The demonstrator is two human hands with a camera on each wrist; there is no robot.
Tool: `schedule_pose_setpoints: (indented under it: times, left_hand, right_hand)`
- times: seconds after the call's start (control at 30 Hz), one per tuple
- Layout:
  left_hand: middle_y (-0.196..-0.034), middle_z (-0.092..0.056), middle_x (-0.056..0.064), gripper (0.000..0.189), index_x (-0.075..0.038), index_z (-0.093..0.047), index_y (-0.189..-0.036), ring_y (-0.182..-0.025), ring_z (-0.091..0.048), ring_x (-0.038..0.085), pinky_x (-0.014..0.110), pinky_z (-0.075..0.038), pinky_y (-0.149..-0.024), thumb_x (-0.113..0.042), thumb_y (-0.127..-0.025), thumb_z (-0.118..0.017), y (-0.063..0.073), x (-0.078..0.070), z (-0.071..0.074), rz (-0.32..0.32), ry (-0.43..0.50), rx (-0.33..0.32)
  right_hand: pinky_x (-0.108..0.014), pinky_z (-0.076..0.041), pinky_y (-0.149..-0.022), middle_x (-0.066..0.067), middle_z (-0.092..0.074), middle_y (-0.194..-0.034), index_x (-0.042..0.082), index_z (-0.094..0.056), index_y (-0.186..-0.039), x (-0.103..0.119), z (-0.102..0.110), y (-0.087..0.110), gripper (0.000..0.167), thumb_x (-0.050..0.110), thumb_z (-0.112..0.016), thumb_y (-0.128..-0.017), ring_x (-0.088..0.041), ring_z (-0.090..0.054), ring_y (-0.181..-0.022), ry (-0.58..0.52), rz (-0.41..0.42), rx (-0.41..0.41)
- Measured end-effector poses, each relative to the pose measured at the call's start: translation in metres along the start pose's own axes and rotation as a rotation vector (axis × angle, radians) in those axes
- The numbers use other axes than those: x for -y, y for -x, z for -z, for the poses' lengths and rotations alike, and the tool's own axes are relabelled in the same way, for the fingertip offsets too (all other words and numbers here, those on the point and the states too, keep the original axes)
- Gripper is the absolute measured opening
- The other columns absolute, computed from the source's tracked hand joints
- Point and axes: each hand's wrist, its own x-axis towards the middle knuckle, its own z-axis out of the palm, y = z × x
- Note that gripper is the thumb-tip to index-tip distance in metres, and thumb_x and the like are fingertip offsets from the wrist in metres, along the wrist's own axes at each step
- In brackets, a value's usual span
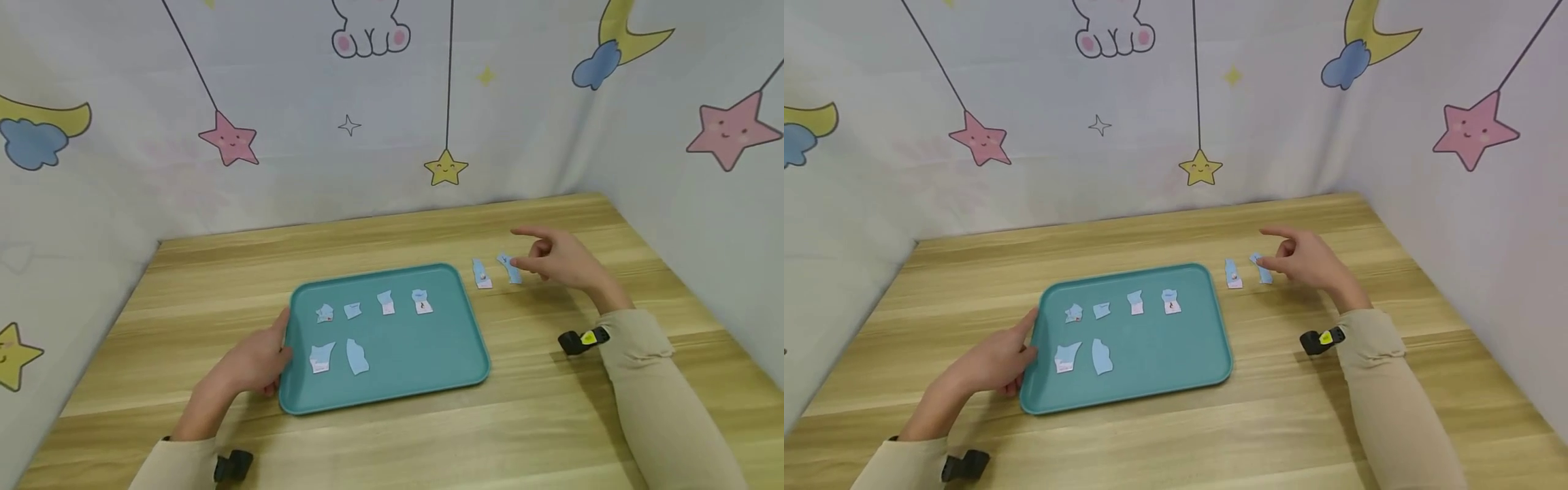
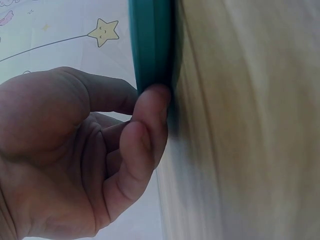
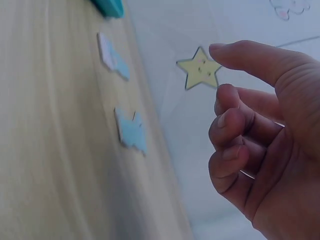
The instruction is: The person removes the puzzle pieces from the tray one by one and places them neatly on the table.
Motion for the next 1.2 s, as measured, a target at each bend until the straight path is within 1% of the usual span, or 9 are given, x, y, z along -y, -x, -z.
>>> schedule_pose_setpoints:
  times: [0.13, 0.23, 0.37, 0.5, 0.63, 0.73, 0.87, 0.97, 1.2]
  left_hand:
    - [-0.061, -0.061, 0.009, 0.076, 0.01, 0.004, -0.165, -0.046, -0.058, 0.018, 0.035, -0.053, -0.051, -0.007, -0.106, -0.041, 0.001, 0.0, 0.001, 0.001, -0.003, -0.005]
    - [-0.062, -0.061, 0.009, 0.076, 0.01, 0.004, -0.165, -0.046, -0.058, 0.018, 0.034, -0.053, -0.052, -0.006, -0.106, -0.041, 0.0, -0.001, 0.002, 0.0, -0.012, -0.008]
    - [-0.061, -0.061, 0.009, 0.075, 0.01, 0.003, -0.165, -0.045, -0.058, 0.018, 0.034, -0.053, -0.051, -0.006, -0.106, -0.041, -0.001, -0.002, 0.002, 0.001, -0.029, -0.012]
    - [-0.061, -0.061, 0.008, 0.075, 0.012, 0.003, -0.164, -0.045, -0.058, 0.017, 0.033, -0.053, -0.051, -0.006, -0.105, -0.041, -0.002, -0.002, 0.004, -0.006, -0.043, -0.011]
    - [-0.061, -0.061, 0.008, 0.075, 0.013, 0.002, -0.164, -0.046, -0.059, 0.018, 0.032, -0.052, -0.052, -0.006, -0.105, -0.042, -0.001, -0.001, 0.006, -0.006, -0.057, -0.018]
    - [-0.062, -0.061, 0.009, 0.075, 0.012, 0.002, -0.164, -0.046, -0.059, 0.018, 0.033, -0.052, -0.052, -0.006, -0.106, -0.042, 0.0, 0.0, 0.005, 0.002, -0.059, -0.031]
    - [-0.063, -0.061, 0.009, 0.074, 0.012, 0.001, -0.164, -0.046, -0.058, 0.018, 0.033, -0.052, -0.051, -0.006, -0.106, -0.041, 0.001, 0.002, 0.002, 0.004, -0.054, -0.038]
    - [-0.063, -0.061, 0.009, 0.074, 0.012, 0.001, -0.164, -0.045, -0.058, 0.018, 0.033, -0.052, -0.05, -0.006, -0.106, -0.041, 0.001, 0.003, -0.001, -0.001, -0.05, -0.042]
    - [-0.063, -0.06, 0.009, 0.074, 0.012, -0.001, -0.164, -0.045, -0.058, 0.018, 0.033, -0.052, -0.049, -0.005, -0.105, -0.042, 0.002, 0.004, -0.002, -0.008, -0.038, -0.061]
  right_hand:
    - [-0.029, -0.043, -0.053, -0.01, -0.067, -0.08, 0.01, -0.053, -0.155, 0.021, -0.004, 0.002, 0.065, 0.025, -0.078, -0.097, -0.014, -0.053, -0.058, 0.001, 0.055, -0.013]
    - [-0.029, -0.049, -0.056, -0.015, -0.07, -0.082, 0.008, -0.056, -0.152, 0.035, -0.015, 0.004, 0.062, 0.021, -0.079, -0.096, -0.017, -0.058, -0.059, 0.001, 0.124, -0.009]
    - [-0.028, -0.052, -0.061, -0.008, -0.07, -0.082, 0.006, -0.059, -0.149, 0.054, -0.036, 0.007, 0.06, 0.019, -0.08, -0.094, -0.018, -0.062, -0.066, 0.016, 0.188, 0.031]
    - [-0.028, -0.053, -0.067, 0.002, -0.067, -0.084, 0.009, -0.061, -0.148, 0.076, -0.058, 0.009, 0.06, 0.02, -0.081, -0.093, -0.015, -0.061, -0.074, 0.03, 0.224, 0.108]
    - [-0.03, -0.057, -0.076, 0.005, -0.067, -0.084, 0.009, -0.061, -0.147, 0.098, -0.078, 0.006, 0.059, 0.022, -0.081, -0.092, -0.013, -0.066, -0.079, 0.021, 0.278, 0.205]
    - [-0.03, -0.058, -0.081, 0.007, -0.068, -0.086, 0.007, -0.06, -0.147, 0.111, -0.092, 0.002, 0.06, 0.023, -0.08, -0.093, -0.01, -0.067, -0.084, 0.019, 0.312, 0.284]
    - [-0.027, -0.058, -0.081, 0.007, -0.068, -0.09, 0.007, -0.059, -0.149, 0.122, -0.111, 0.0, 0.062, 0.023, -0.08, -0.093, -0.006, -0.067, -0.087, 0.031, 0.331, 0.398]
    - [-0.025, -0.056, -0.08, 0.005, -0.068, -0.095, 0.009, -0.06, -0.149, 0.129, -0.124, -0.001, 0.063, 0.024, -0.082, -0.092, -0.004, -0.065, -0.088, 0.055, 0.339, 0.459]
    - [-0.024, -0.053, -0.078, 0.001, -0.07, -0.103, 0.012, -0.06, -0.149, 0.143, -0.148, -0.006, 0.067, 0.027, -0.086, -0.089, -0.004, -0.063, -0.085, 0.109, 0.362, 0.533]
